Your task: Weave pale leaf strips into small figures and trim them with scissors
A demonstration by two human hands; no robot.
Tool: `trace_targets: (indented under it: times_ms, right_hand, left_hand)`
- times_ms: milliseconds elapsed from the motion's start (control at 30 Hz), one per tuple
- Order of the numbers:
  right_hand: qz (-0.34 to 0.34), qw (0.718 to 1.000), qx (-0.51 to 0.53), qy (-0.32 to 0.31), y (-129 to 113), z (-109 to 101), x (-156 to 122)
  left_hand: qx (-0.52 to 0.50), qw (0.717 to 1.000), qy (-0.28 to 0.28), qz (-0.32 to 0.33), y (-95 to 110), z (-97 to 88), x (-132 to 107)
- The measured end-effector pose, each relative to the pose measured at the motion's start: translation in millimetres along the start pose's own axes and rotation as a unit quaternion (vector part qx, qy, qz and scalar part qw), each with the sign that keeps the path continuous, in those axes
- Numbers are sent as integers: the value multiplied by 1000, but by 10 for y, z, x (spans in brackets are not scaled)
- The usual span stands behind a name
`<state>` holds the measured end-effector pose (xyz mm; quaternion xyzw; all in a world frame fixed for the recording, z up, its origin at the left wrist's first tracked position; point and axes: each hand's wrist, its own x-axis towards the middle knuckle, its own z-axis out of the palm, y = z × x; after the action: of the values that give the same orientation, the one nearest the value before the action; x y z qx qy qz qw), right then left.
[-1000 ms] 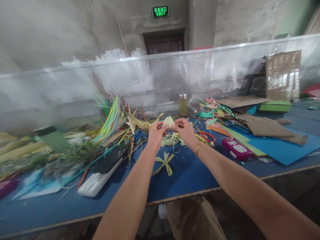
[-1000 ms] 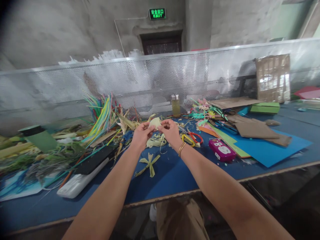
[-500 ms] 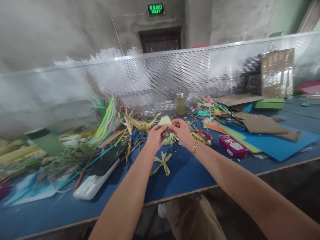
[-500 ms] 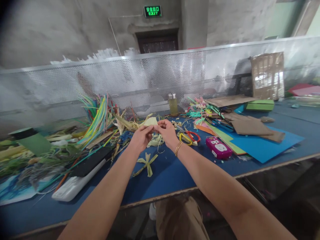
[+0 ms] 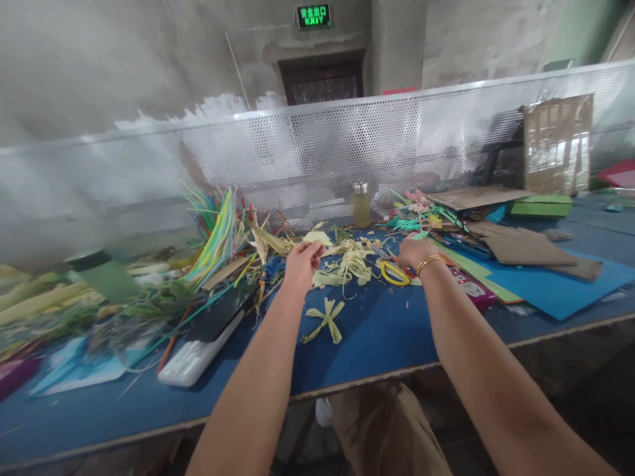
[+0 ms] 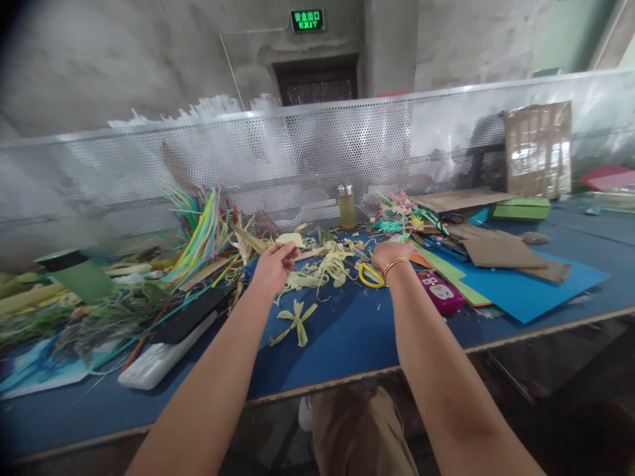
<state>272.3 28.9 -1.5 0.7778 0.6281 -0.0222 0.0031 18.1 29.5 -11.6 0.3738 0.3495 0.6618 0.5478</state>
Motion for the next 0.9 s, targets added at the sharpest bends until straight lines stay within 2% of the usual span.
trace_targets:
  times_ms: [100,233,633,900]
  right_hand:
    - [11,997,-34,-64,1,9,12]
    - [-3,996,-22,-88,-8,10,-2]
    - [5,998,-20,-65,112,86,94]
    - [30,996,-15,-84,90,84,47]
  left_hand:
    - [7,1000,3,8,2,-20,14]
    - [8,1000,0,15,5,-43,41]
    - [9,1000,6,22,24,-75,77]
    - [5,1000,11,23,44,-72,75]
